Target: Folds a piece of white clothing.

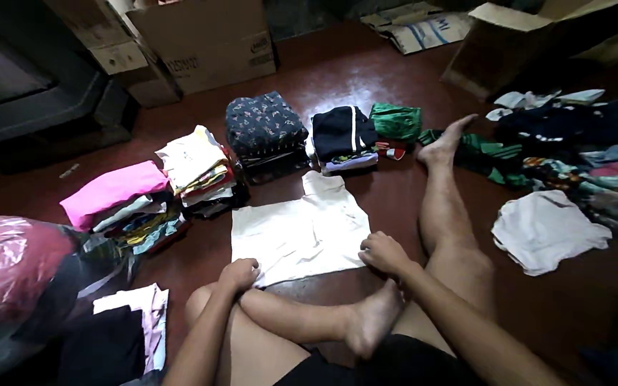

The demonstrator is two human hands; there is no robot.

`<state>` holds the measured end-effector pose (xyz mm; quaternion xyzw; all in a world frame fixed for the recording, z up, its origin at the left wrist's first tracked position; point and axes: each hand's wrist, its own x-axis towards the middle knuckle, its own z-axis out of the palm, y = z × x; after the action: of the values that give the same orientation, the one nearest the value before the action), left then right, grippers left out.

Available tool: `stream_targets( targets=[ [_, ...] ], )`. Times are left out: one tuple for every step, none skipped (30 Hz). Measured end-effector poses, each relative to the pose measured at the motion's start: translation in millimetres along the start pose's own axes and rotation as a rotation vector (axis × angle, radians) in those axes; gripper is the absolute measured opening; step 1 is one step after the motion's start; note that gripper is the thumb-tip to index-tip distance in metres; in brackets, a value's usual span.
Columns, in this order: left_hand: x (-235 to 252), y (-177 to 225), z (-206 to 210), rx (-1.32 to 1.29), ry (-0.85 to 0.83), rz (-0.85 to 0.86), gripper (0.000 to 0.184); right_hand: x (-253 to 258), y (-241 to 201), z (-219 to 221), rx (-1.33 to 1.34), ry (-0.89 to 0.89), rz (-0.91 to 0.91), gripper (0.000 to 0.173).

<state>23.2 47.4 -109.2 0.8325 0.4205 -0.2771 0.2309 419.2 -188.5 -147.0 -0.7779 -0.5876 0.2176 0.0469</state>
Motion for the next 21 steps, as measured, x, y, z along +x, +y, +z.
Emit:
stream_targets(
  targets=[
    [-3, 2, 3, -0.022, 0.051, -0.005, 0.041, -3, -1, 0, 0.010, 0.067, 0.002, 0.035],
    [-3, 2, 5, -0.041, 0.102, 0.005, 0.040, -3, -2, -1, 0.017, 0.093, -0.001, 0.037],
    [-1, 1, 5, -0.060, 0.110, 0.023, 0.041, -2, -3, -1, 0.019, 0.066, -0.002, 0.042],
    [2, -1, 5, -0.064, 0.075, 0.041, 0.043, -1, -4, -1, 0.018, 0.004, 0.005, 0.045],
    [5, -2, 6, -0.060, 0.024, 0.056, 0.043, 1, -5, 0, 0.012, -0.062, 0.019, 0.043],
    [9, -3, 7, -0.059, -0.014, 0.064, 0.043, 4, -7, 0, 0.000, -0.092, 0.036, 0.039],
    [12, -1, 4, -0.060, -0.035, 0.062, 0.043, 10, -9, -3, -0.022, -0.094, 0.056, 0.038],
    [16, 0, 0, -0.067, -0.040, 0.055, 0.044, 18, -11, -9, -0.021, -0.087, 0.076, 0.039],
    [20, 0, -5, -0.078, -0.027, 0.045, 0.043, 27, -12, -16, 0.005, -0.063, 0.089, 0.037],
    [24, 0, -11, -0.079, 0.009, 0.028, 0.042, 38, -13, -24, 0.041, -0.020, 0.100, 0.035],
    [29, 0, -20, -0.080, 0.070, -0.001, 0.040, 50, -14, -33, 0.082, 0.029, 0.126, 0.033],
    [34, 0, -31, -0.090, 0.147, -0.045, 0.040, 65, -15, -42, 0.136, 0.073, 0.176, 0.033],
    [41, -1, -41, -0.132, 0.229, -0.103, 0.040, 79, -15, -49, 0.197, 0.108, 0.240, 0.035],
    [48, -4, -49, -0.199, 0.303, -0.174, 0.044, 93, -13, -53, 0.247, 0.128, 0.318, 0.041],
    [58, -8, -54, -0.279, 0.355, -0.257, 0.051, 105, -10, -55, 0.291, 0.133, 0.400, 0.051],
    [67, -12, -56, -0.358, 0.383, -0.339, 0.063, 115, -8, -55, 0.344, 0.129, 0.475, 0.063],
    [74, -15, -55, -0.434, 0.388, -0.400, 0.076, 124, -5, -52, 0.399, 0.133, 0.537, 0.073],
    [80, -17, -54, -0.498, 0.379, -0.444, 0.087, 130, -2, -50, 0.455, 0.139, 0.584, 0.075],
    [84, -16, -53, -0.536, 0.371, -0.475, 0.089, 134, 1, -48, 0.511, 0.135, 0.612, 0.069],
    [87, -14, -54, -0.572, 0.359, -0.493, 0.085, 135, 1, -51, 0.587, 0.112, 0.623, 0.058],
    [88, -15, -55, -0.637, 0.349, -0.490, 0.075, 134, 1, -56, 0.670, 0.075, 0.620, 0.046]
  ],
)
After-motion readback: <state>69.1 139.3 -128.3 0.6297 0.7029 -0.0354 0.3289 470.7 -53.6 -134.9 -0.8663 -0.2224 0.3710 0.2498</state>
